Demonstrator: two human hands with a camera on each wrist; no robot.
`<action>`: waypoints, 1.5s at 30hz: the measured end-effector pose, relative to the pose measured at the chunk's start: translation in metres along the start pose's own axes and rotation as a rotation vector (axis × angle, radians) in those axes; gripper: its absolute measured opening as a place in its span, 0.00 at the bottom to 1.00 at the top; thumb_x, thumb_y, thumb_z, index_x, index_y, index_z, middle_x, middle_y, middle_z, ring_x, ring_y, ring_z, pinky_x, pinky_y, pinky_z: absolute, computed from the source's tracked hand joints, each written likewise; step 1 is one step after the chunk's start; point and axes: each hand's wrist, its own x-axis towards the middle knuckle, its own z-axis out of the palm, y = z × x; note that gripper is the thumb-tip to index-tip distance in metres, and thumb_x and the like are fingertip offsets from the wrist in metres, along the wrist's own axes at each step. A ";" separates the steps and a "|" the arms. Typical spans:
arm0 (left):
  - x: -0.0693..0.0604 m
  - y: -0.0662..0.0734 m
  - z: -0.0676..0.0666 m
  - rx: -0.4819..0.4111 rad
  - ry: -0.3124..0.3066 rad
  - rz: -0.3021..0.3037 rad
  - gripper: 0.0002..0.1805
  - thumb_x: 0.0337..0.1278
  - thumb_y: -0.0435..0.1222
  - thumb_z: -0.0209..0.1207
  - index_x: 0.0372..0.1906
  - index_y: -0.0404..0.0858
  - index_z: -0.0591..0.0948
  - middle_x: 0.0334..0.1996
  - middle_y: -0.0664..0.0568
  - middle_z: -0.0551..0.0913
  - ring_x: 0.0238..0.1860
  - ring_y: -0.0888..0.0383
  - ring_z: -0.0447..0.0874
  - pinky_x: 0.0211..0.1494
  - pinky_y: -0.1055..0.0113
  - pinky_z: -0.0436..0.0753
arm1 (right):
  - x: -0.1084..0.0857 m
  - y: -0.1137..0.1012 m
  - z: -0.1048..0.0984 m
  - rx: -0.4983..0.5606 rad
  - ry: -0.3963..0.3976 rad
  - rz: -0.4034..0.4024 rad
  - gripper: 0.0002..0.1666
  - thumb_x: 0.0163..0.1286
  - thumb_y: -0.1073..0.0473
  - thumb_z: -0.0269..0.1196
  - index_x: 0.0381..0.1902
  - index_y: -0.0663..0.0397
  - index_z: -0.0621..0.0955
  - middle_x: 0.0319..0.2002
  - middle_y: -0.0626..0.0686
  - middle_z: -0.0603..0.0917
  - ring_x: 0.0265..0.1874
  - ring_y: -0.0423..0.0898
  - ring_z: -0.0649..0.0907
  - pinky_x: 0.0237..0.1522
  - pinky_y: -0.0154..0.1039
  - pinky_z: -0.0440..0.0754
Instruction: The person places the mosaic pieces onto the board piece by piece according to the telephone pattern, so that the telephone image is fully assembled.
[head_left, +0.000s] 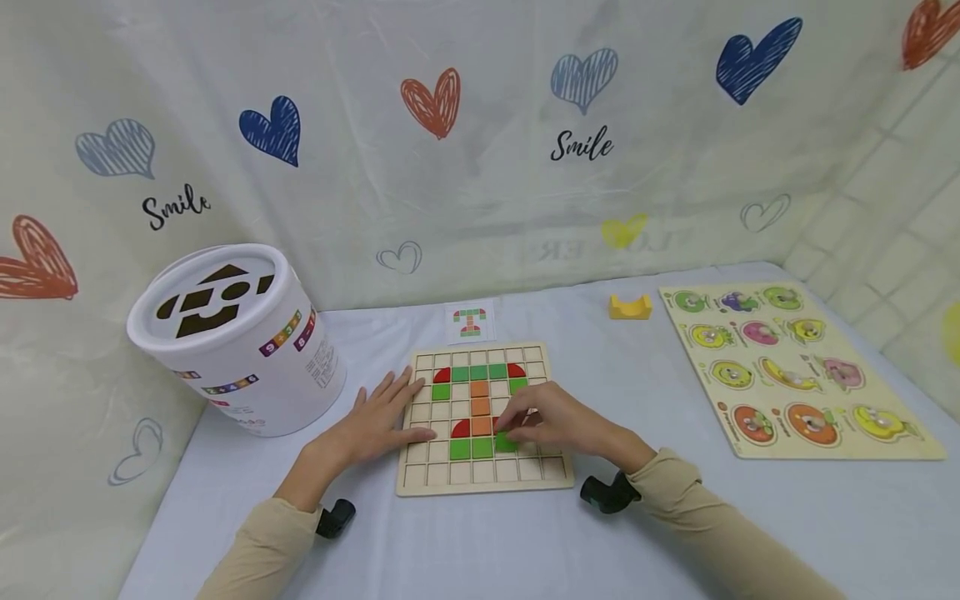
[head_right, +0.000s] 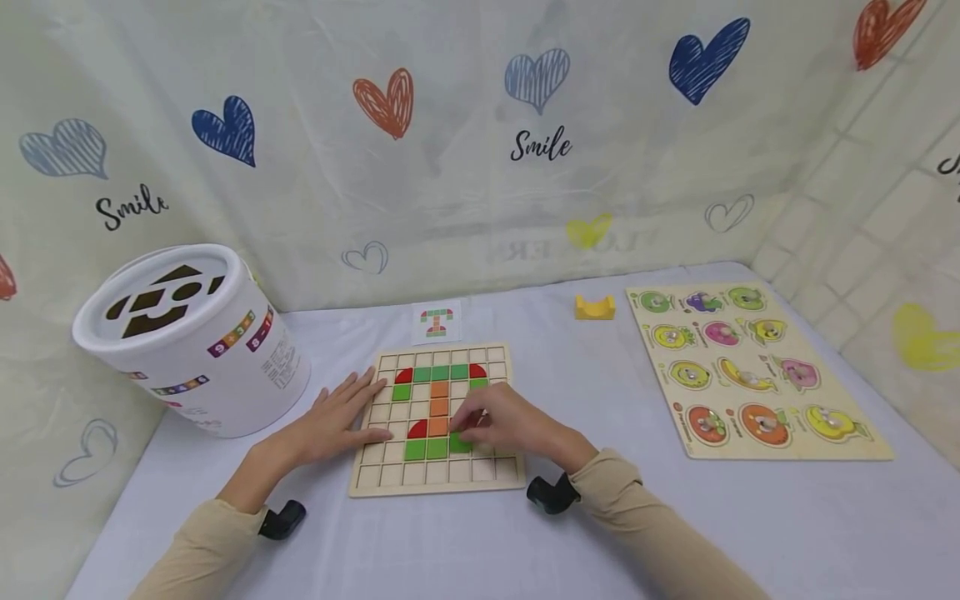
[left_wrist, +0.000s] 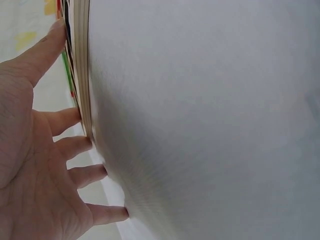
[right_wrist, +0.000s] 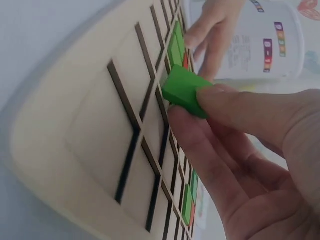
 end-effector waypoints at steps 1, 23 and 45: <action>0.000 0.000 0.000 0.003 0.001 0.002 0.53 0.66 0.65 0.60 0.84 0.41 0.57 0.85 0.43 0.45 0.84 0.39 0.36 0.78 0.27 0.37 | 0.001 -0.001 0.002 -0.010 0.002 0.000 0.09 0.66 0.73 0.71 0.43 0.61 0.91 0.40 0.51 0.89 0.38 0.38 0.85 0.46 0.34 0.88; -0.001 0.000 -0.001 0.000 0.004 0.008 0.52 0.66 0.65 0.61 0.84 0.40 0.58 0.85 0.42 0.46 0.84 0.37 0.37 0.77 0.26 0.38 | 0.005 -0.016 0.010 -0.265 -0.062 -0.038 0.09 0.64 0.72 0.73 0.43 0.64 0.91 0.37 0.51 0.87 0.37 0.39 0.84 0.40 0.28 0.84; 0.000 -0.001 0.000 0.001 -0.007 0.005 0.52 0.66 0.65 0.61 0.84 0.41 0.58 0.85 0.43 0.45 0.84 0.38 0.37 0.78 0.27 0.38 | -0.003 -0.014 -0.007 -0.285 -0.014 0.081 0.10 0.73 0.65 0.68 0.49 0.62 0.88 0.42 0.48 0.86 0.41 0.39 0.83 0.44 0.33 0.86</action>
